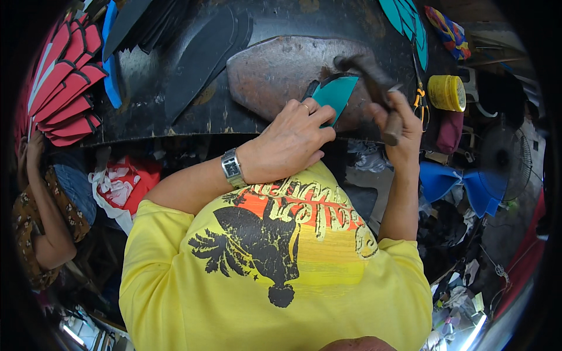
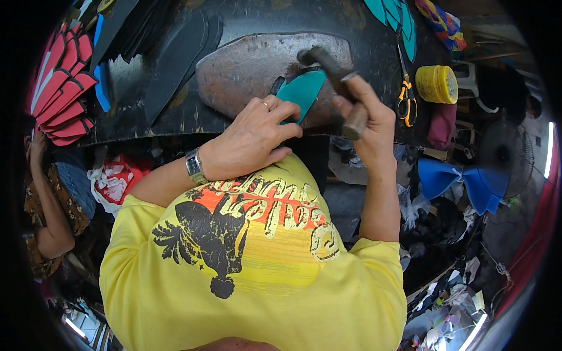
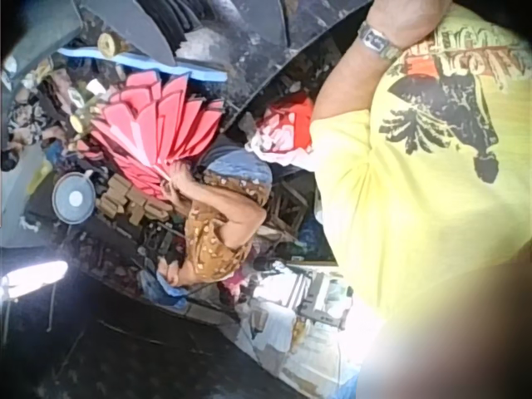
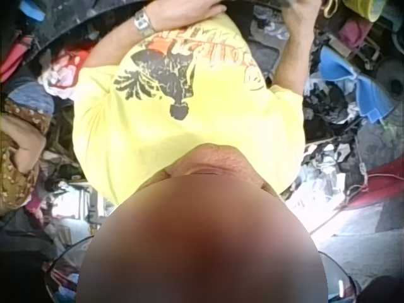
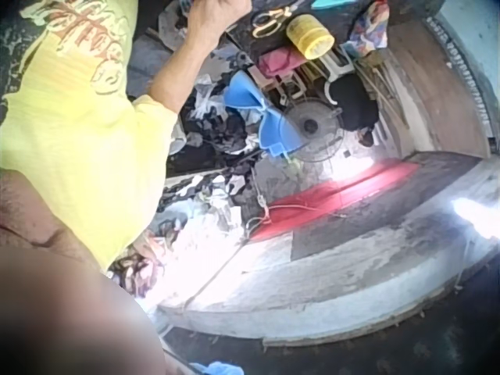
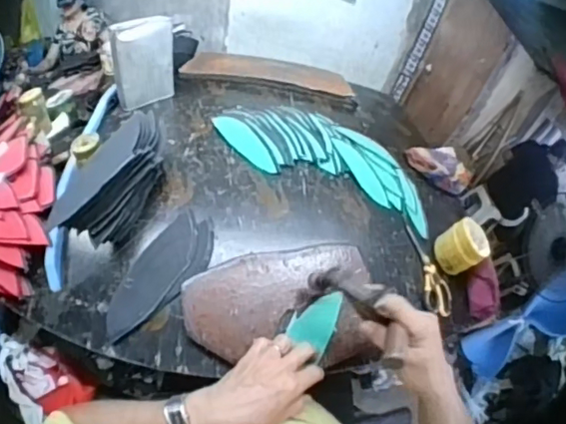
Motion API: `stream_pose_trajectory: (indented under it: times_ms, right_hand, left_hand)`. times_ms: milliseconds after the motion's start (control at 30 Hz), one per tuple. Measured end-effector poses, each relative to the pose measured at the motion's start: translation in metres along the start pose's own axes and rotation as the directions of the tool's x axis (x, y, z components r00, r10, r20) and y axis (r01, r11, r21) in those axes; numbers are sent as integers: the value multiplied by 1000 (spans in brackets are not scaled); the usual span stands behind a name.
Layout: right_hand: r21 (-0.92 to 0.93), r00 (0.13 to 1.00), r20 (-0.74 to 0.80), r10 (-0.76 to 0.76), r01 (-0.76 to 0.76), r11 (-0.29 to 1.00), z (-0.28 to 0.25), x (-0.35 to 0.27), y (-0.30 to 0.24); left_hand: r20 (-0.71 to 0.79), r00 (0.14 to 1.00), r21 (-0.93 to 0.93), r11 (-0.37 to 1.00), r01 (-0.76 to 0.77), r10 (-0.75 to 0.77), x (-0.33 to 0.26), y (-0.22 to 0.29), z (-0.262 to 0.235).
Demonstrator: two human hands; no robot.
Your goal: The person uses a small knife to cut the edges of teal and black foam pieces on a workbench. They then use scissors to trim the edges of black foam pieces. The person stacks the finished pieces on the table.
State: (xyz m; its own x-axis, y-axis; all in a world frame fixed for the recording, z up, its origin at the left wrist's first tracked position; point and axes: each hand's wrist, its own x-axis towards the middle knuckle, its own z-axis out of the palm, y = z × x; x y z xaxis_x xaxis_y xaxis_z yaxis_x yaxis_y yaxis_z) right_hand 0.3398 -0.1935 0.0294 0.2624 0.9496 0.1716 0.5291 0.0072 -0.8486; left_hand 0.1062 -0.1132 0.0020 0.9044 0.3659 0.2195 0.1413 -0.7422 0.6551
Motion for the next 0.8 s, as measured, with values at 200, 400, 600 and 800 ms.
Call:
stream_pose_trajectory:
  times_ms: [200, 400, 600, 800]
  right_hand:
    - [-220, 940, 94, 327, -300, 928, 4, -4, 6]
    - [90, 950, -153, 274, -262, 961, -6, -6, -3]
    - [-83, 968, 12, 249, -248, 965, -5, -2, 0]
    - [179, 963, -205, 173, -137, 974, -28, -6, -6]
  left_hand:
    - [-12, 1000, 3, 1000, 4, -4, 2, 0, 1]
    - [-19, 1000, -5, 1000, 3, -3, 3, -1, 3]
    - [-21, 1000, 46, 999, 16, -15, 4, 1, 3]
    - [-176, 982, -150, 988, 39, -65, 1, -2, -29]
